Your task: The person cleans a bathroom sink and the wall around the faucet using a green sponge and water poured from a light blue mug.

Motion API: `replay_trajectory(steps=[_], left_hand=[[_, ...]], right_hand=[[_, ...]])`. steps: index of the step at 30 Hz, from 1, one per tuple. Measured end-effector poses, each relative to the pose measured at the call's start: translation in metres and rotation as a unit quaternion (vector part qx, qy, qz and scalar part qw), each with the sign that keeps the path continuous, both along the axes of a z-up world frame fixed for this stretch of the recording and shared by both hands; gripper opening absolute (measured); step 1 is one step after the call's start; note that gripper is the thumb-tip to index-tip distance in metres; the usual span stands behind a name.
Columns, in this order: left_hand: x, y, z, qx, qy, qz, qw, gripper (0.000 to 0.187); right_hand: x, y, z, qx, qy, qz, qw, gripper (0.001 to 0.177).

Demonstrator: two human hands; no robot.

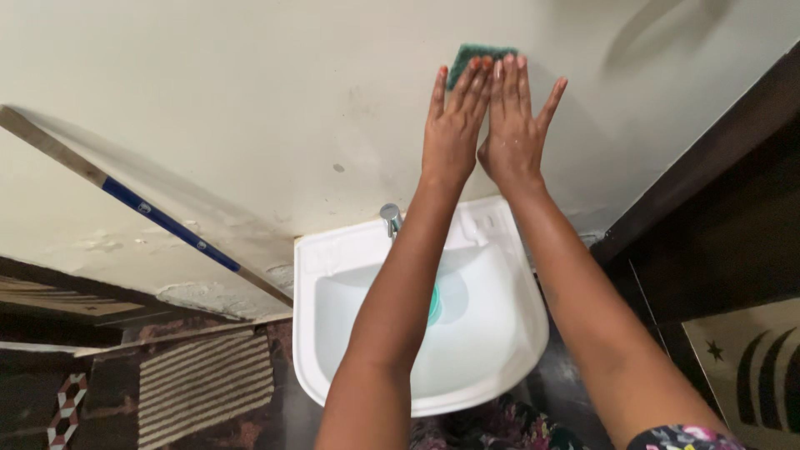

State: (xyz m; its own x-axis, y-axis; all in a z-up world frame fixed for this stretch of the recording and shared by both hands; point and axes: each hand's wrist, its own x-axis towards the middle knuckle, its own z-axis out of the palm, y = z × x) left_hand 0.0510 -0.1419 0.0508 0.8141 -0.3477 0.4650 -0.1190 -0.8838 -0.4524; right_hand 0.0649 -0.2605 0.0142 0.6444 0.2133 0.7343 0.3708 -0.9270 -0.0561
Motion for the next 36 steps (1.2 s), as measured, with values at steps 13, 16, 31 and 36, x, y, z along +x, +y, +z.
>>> replay_trajectory(steps=[13, 16, 31, 36], left_hand=[[-0.001, -0.004, -0.015, 0.061, 0.027, -0.001, 0.998, 0.085], [0.008, -0.011, 0.005, 0.059, -0.011, -0.008, 0.998, 0.082], [-0.011, -0.008, -0.068, 0.034, 0.067, -0.026, 0.997, 0.076], [-0.006, -0.007, -0.07, 0.058, 0.09, -0.02, 0.994, 0.074]], right_hand=[[-0.003, -0.012, -0.014, -0.012, 0.064, -0.015, 0.998, 0.095], [0.004, -0.02, 0.01, -0.001, 0.046, -0.01, 0.999, 0.094], [-0.025, -0.01, -0.065, -0.018, 0.137, -0.038, 0.99, 0.097], [-0.022, -0.015, -0.064, -0.02, 0.13, -0.028, 0.991, 0.095]])
